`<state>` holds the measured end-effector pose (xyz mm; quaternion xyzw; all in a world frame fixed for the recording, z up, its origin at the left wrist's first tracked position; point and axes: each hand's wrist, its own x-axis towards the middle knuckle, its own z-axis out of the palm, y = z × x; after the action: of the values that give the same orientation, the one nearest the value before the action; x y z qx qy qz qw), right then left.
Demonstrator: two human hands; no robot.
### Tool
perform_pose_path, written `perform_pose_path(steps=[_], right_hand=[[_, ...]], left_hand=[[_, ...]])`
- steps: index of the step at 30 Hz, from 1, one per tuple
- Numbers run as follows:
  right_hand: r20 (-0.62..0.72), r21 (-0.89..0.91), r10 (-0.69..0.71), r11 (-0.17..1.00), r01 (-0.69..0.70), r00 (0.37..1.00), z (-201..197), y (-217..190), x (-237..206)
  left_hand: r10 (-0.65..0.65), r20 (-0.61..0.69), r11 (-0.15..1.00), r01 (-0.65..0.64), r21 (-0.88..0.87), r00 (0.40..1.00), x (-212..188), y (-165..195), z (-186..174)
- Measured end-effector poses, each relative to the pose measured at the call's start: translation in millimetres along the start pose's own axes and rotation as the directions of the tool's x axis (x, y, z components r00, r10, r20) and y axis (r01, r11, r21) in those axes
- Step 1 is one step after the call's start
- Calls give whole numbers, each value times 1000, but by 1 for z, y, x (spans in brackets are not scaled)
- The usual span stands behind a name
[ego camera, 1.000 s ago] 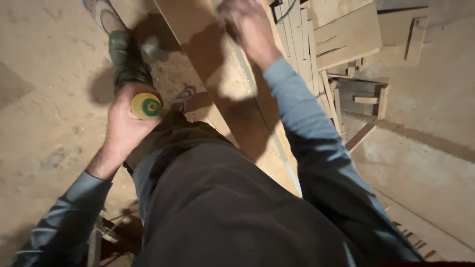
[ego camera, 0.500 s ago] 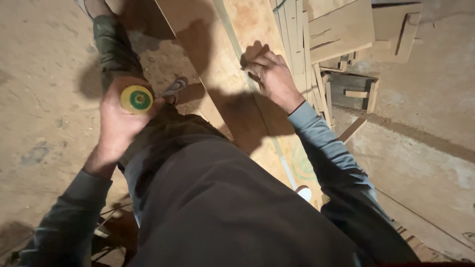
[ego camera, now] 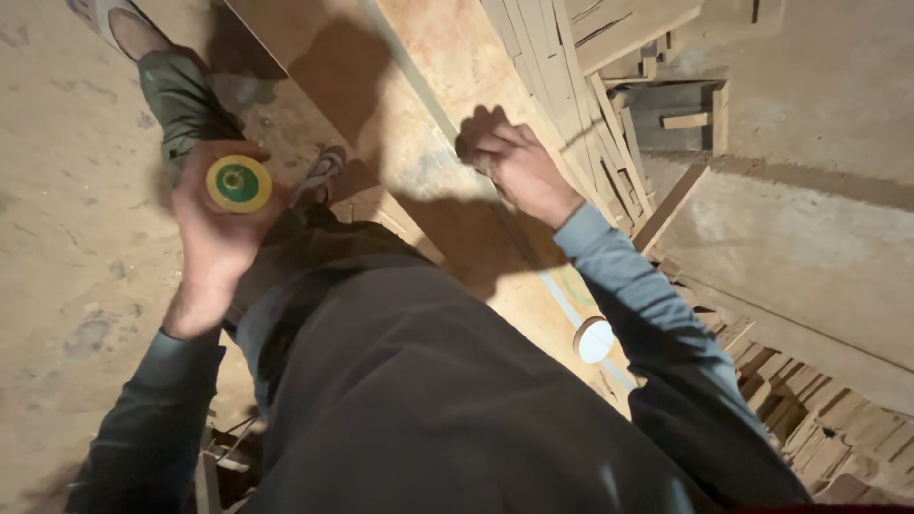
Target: The person carries a yellow glue bottle along a long wooden panel in a workshop, squeezing a bead of glue along a marked line on the wood. They then set the bottle on the workbench and handle small wood pieces and a metal strip near the glued panel.
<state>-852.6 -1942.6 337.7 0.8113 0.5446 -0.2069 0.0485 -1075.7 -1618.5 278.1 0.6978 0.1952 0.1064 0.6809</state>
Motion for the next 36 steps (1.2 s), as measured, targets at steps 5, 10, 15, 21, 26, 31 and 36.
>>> perform_pose_path(steps=[5,10,15,21,26,31,36], right_hand=[[-61,113,74,991,-67,995,8,11,0],[-95,44,46,998,-42,994,25,11,-10],[80,171,140,973,-152,987,19,1,-77],[-119,166,170,975,-149,978,37,-4,-83],[-8,163,197,968,-193,980,40,-16,-141],[162,206,306,919,-336,938,31,-28,-194],[-18,241,322,920,-309,946,54,-22,-178]], left_hand=[[11,13,1000,-11,-16,1000,-6,-3,16],[45,14,997,-46,68,999,-9,0,24],[41,7,992,-41,116,999,-4,-2,28],[106,42,979,-112,168,993,-5,0,41],[85,99,988,-97,123,991,0,5,55],[57,78,986,-69,151,995,-7,7,65],[98,168,982,-122,143,981,-14,2,78]])
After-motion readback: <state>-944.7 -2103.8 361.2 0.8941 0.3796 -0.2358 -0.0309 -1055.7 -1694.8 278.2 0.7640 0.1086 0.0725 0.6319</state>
